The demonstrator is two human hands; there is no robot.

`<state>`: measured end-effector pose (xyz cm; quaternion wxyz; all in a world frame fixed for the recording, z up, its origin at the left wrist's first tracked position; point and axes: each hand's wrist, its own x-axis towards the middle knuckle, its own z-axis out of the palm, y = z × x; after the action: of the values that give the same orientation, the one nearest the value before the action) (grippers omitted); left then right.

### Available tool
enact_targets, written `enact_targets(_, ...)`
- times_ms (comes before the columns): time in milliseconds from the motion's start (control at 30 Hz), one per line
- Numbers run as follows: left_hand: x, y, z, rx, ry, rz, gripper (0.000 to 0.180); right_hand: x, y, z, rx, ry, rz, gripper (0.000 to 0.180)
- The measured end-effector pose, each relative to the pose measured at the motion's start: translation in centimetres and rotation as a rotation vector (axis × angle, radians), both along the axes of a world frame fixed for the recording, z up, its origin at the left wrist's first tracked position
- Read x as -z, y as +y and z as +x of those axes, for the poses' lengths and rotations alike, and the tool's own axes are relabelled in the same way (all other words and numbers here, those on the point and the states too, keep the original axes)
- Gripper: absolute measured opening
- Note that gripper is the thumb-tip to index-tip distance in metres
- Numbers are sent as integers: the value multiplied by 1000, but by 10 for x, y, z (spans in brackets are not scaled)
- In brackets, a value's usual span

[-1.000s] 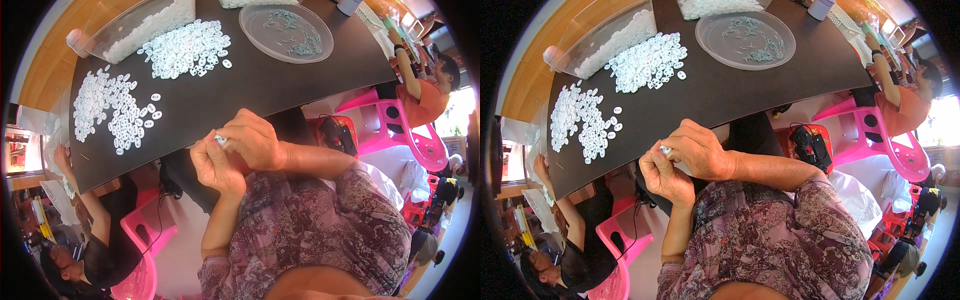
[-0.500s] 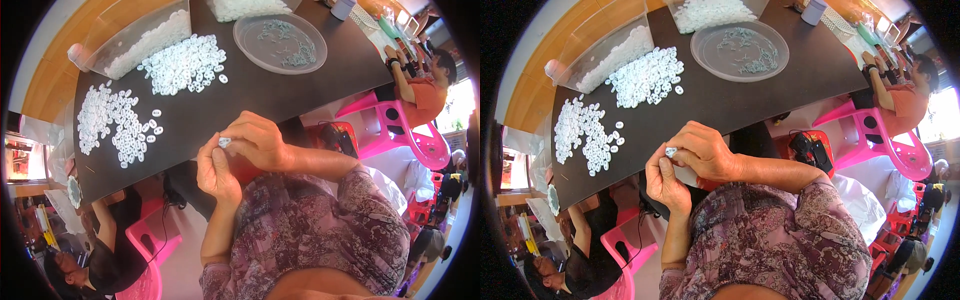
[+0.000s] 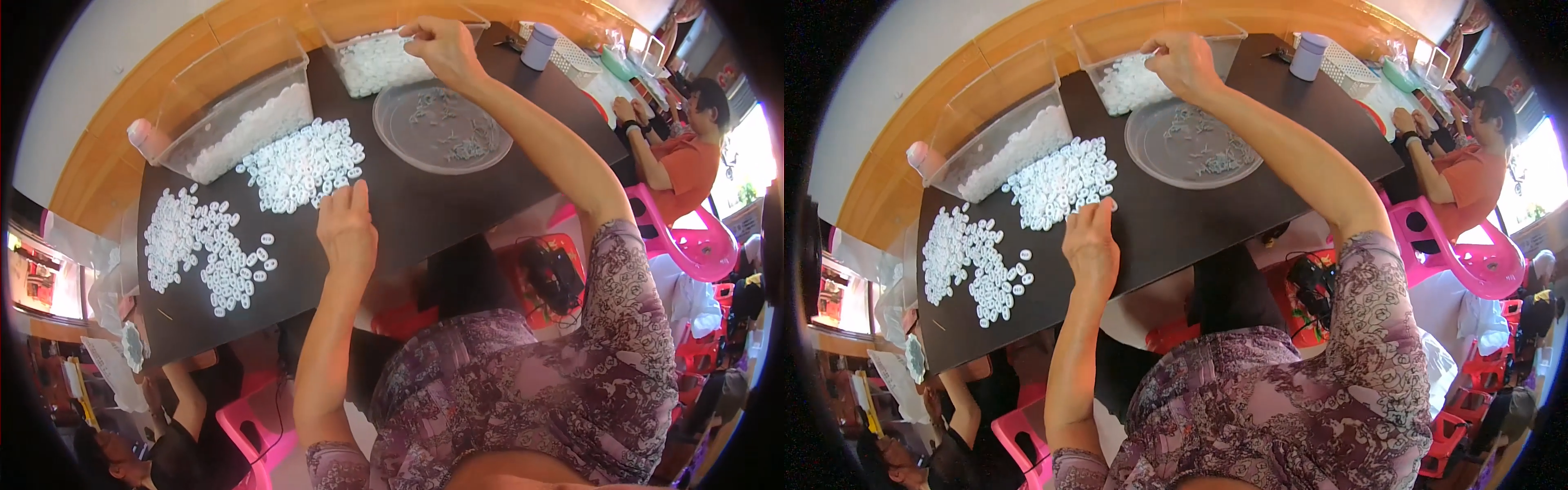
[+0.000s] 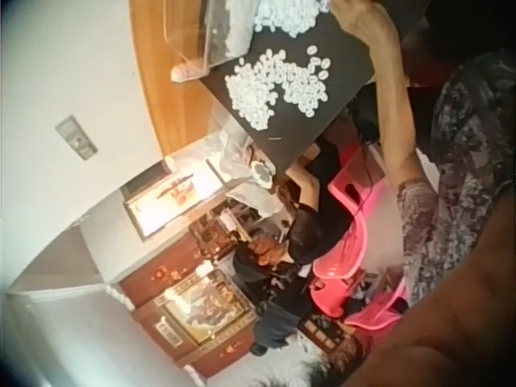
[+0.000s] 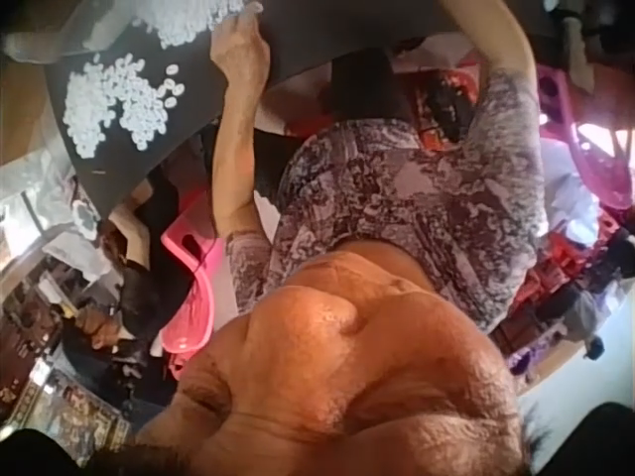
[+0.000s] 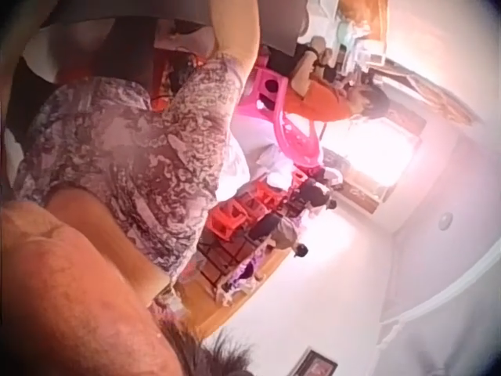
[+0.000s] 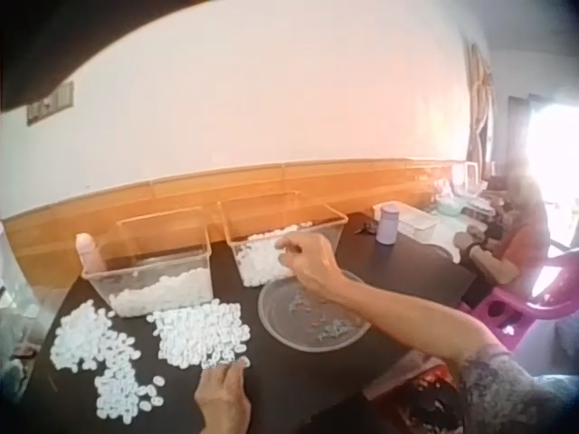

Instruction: Manually inserting small metal components into plastic housings at an assembly workstation.

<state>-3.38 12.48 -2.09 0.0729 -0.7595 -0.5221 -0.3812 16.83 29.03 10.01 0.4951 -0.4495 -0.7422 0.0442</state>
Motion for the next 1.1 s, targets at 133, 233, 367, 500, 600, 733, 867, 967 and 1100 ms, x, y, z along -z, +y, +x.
enact_targets(133, 6, 7, -3, -8, 227, -55, 39, 0, 52, -3, 163, -102, 43, 17)
enact_targets(233, 4, -4, -1, 64, 101, -4, 42, 15, 105, 9, 278, -243, 311, 16)
enact_targets(367, 2, -14, -22, -69, 19, 63, 42, 19, 133, 12, 324, -454, 232, 12)
enact_targets(500, 2, -8, -37, -126, 68, 30, 38, 25, 140, 14, 343, -503, 354, 10)
enact_targets(600, 2, 0, -31, -153, 93, -19, 28, 23, 132, 15, 430, -556, 313, 10)
enact_targets(733, -4, -6, -34, -159, 63, -59, 15, 27, 89, 3, 161, -530, 456, 11)
enact_targets(867, -3, -9, -29, -99, 7, -32, 13, 29, 3, 25, -58, -417, 382, 12)
enact_targets(967, -7, -8, -33, -86, 14, -98, 13, 48, -21, 37, -183, -455, 171, 8)
enact_targets(1100, -12, -7, -38, -84, 46, -208, 12, 63, -33, 55, -217, -519, -207, 7)
